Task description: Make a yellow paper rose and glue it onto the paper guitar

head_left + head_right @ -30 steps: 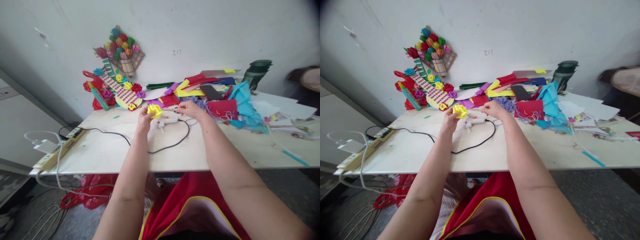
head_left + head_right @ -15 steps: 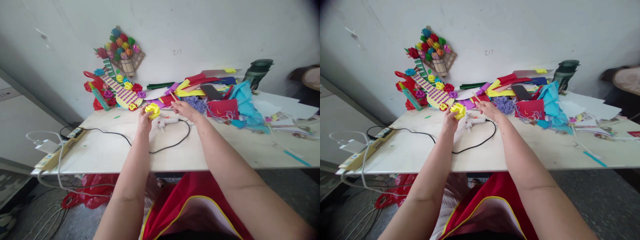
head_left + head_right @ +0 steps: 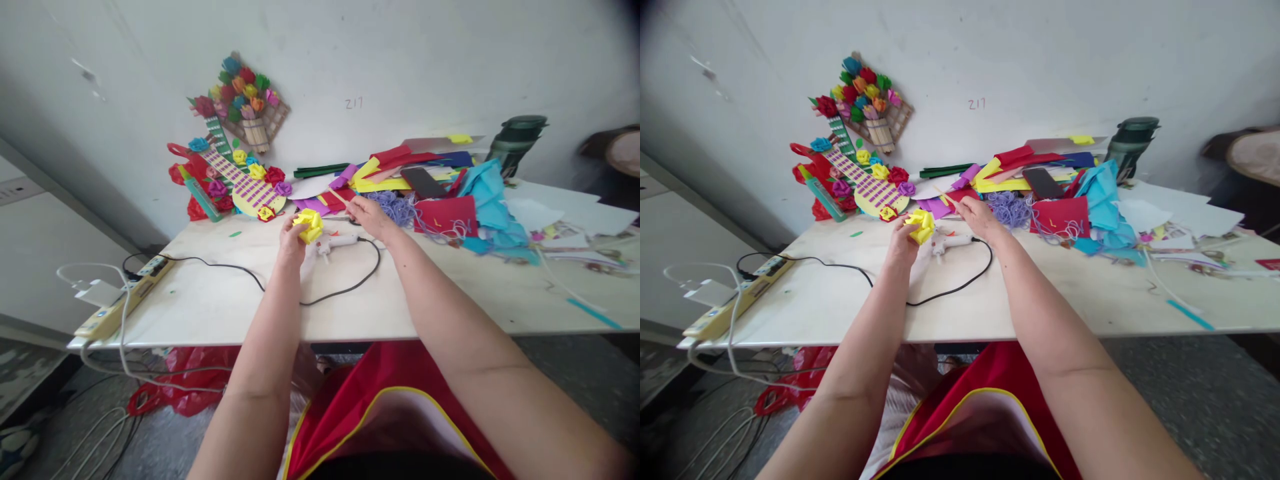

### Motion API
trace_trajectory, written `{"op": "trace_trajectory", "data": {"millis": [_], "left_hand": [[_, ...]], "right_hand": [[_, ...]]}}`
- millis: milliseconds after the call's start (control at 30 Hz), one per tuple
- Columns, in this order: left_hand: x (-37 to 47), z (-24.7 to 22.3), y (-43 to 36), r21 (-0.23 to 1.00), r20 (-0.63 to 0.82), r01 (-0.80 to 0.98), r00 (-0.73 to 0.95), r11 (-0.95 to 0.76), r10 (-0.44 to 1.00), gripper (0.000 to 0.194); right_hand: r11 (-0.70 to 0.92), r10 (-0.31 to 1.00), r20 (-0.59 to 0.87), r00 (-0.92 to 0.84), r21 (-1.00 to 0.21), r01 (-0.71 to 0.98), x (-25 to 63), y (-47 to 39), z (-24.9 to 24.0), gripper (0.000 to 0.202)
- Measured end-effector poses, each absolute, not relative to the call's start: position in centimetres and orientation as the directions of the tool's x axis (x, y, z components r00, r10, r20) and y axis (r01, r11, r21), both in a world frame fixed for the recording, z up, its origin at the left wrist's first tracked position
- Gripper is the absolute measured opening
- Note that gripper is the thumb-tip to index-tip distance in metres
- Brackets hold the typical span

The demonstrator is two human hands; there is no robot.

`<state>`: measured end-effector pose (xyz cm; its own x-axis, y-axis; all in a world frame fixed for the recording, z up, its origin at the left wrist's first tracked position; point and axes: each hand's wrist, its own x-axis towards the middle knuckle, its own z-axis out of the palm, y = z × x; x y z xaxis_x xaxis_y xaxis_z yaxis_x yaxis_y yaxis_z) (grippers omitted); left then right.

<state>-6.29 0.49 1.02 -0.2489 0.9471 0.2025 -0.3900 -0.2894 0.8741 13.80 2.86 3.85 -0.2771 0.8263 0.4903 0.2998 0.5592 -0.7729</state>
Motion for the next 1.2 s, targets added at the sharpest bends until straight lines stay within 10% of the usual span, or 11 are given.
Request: {"op": "trace_trajectory", "data": {"millis": [1200], "left_hand": [[-5.2, 1.6, -0.5, 0.924, 0.329, -0.145, -0.167, -0.354, 0.929, 0.030]], "right_hand": [[0.674, 0.737, 0.506, -0.448, -0.504, 0.539, 13.2, 0.8, 5.1, 0.037]]}}
